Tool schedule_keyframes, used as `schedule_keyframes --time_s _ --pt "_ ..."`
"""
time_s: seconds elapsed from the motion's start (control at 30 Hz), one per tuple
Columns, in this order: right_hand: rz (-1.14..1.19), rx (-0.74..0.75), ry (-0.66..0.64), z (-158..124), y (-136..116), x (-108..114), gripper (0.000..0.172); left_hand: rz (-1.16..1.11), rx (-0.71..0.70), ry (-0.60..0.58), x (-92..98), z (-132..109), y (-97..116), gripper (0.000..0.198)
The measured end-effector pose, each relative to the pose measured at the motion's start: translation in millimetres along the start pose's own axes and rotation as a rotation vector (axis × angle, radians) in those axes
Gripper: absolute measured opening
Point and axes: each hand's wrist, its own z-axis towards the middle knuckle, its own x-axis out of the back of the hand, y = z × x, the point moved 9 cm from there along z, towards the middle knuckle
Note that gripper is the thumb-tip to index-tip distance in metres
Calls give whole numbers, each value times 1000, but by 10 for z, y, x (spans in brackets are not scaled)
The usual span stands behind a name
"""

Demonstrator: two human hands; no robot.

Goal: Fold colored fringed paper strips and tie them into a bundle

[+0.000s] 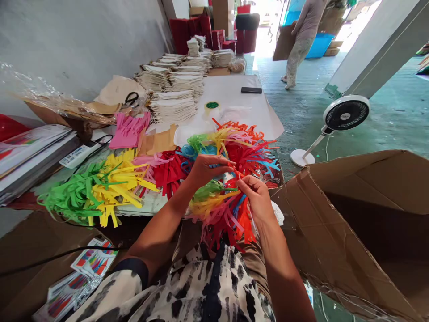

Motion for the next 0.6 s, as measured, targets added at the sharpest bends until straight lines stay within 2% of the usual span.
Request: schedule_keyframes --time_s 0.3,0.6 --pt "124 -99 1 -2 33 -46 36 47 -72 -64 59 -24 46 31" --pt "167 -140 -14 18 55 -89 36 38 -216 -130 39 -67 188 24"
